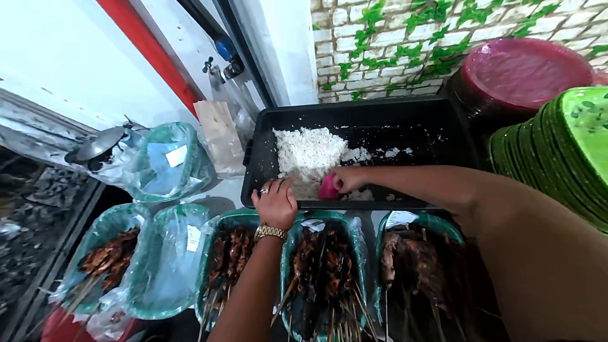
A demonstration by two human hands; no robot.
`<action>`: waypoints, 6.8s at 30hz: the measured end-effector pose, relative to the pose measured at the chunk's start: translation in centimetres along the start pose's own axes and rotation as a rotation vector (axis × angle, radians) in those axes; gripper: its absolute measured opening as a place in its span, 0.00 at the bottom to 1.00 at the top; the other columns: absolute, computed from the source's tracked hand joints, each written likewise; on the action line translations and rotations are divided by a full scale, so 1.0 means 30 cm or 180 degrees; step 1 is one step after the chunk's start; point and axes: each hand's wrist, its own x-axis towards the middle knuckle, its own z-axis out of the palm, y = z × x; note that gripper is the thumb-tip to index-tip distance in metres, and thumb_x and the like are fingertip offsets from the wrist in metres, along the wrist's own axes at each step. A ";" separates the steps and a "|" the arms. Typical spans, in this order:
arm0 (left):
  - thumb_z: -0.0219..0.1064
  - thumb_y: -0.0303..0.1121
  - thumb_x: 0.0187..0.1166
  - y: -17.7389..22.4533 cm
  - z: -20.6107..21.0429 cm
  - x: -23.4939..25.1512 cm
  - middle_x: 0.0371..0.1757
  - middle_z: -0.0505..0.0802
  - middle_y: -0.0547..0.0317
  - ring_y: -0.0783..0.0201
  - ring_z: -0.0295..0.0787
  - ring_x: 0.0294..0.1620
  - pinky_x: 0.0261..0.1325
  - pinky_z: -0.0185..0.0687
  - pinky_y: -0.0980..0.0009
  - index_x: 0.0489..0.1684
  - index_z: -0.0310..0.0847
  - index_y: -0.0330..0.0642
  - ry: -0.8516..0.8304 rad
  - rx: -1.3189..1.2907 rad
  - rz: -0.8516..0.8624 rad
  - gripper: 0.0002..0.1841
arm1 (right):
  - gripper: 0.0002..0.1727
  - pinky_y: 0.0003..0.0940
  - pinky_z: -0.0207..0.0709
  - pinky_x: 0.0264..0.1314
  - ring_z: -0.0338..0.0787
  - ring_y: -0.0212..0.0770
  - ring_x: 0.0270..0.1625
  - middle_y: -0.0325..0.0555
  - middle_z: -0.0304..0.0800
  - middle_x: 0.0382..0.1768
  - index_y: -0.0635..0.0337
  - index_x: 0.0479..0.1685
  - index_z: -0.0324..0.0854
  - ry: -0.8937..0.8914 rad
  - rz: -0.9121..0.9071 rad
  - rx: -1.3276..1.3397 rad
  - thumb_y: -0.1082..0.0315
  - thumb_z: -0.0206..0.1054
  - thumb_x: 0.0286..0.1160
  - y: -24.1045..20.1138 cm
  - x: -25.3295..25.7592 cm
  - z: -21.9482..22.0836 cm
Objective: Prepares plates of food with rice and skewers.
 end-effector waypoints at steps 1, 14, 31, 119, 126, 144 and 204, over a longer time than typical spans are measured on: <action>0.39 0.39 0.87 0.001 -0.003 0.003 0.76 0.87 0.56 0.44 0.73 0.84 0.79 0.55 0.29 0.74 0.84 0.57 -0.0015 -0.0009 0.0006 0.27 | 0.12 0.59 0.77 0.69 0.86 0.59 0.63 0.64 0.85 0.63 0.68 0.40 0.91 -0.0011 0.0007 0.0051 0.66 0.79 0.70 -0.006 -0.024 -0.022; 0.38 0.40 0.92 0.032 -0.061 0.018 0.80 0.83 0.55 0.45 0.70 0.87 0.85 0.49 0.31 0.80 0.79 0.57 -0.0626 0.0101 -0.0182 0.26 | 0.20 0.55 0.80 0.61 0.86 0.51 0.59 0.57 0.84 0.59 0.63 0.69 0.75 0.0828 0.1042 0.3532 0.60 0.56 0.89 0.070 -0.347 -0.203; 0.37 0.42 0.95 0.028 -0.095 0.000 0.80 0.83 0.47 0.39 0.72 0.84 0.82 0.53 0.27 0.80 0.78 0.52 -0.0744 0.0041 0.0088 0.26 | 0.26 0.41 0.88 0.53 0.92 0.44 0.48 0.51 0.87 0.52 0.60 0.68 0.73 0.3994 0.0896 0.4353 0.47 0.56 0.90 -0.353 -1.025 -0.378; 0.35 0.44 0.94 -0.004 -0.051 0.025 0.73 0.87 0.43 0.36 0.79 0.77 0.76 0.57 0.25 0.73 0.82 0.52 -0.0753 0.0003 0.0097 0.27 | 0.19 0.61 0.75 0.75 0.84 0.59 0.73 0.59 0.84 0.70 0.61 0.64 0.86 0.2224 0.4216 0.1906 0.60 0.69 0.80 -0.484 -0.896 0.572; 0.34 0.45 0.94 -0.005 -0.036 0.037 0.74 0.87 0.47 0.39 0.80 0.76 0.76 0.57 0.26 0.73 0.83 0.54 -0.0714 0.0123 0.0049 0.28 | 0.16 0.66 0.81 0.63 0.89 0.64 0.64 0.64 0.89 0.60 0.63 0.57 0.85 0.2804 0.4081 0.1124 0.61 0.63 0.83 -0.328 -0.975 0.494; 0.34 0.42 0.95 0.026 -0.089 0.013 0.77 0.84 0.41 0.35 0.73 0.82 0.80 0.51 0.25 0.78 0.79 0.50 -0.0895 0.0050 -0.0048 0.28 | 0.17 0.56 0.75 0.77 0.82 0.54 0.75 0.54 0.82 0.73 0.55 0.64 0.87 0.2224 0.3536 0.1582 0.63 0.65 0.81 -0.481 -1.055 0.537; 0.32 0.44 0.95 0.056 -0.112 0.013 0.78 0.85 0.44 0.38 0.74 0.83 0.80 0.55 0.25 0.77 0.81 0.53 -0.0975 0.0287 -0.0155 0.29 | 0.21 0.42 0.89 0.41 0.92 0.48 0.41 0.58 0.87 0.54 0.63 0.74 0.70 0.5752 0.2948 0.4281 0.64 0.53 0.87 -0.041 -1.785 0.010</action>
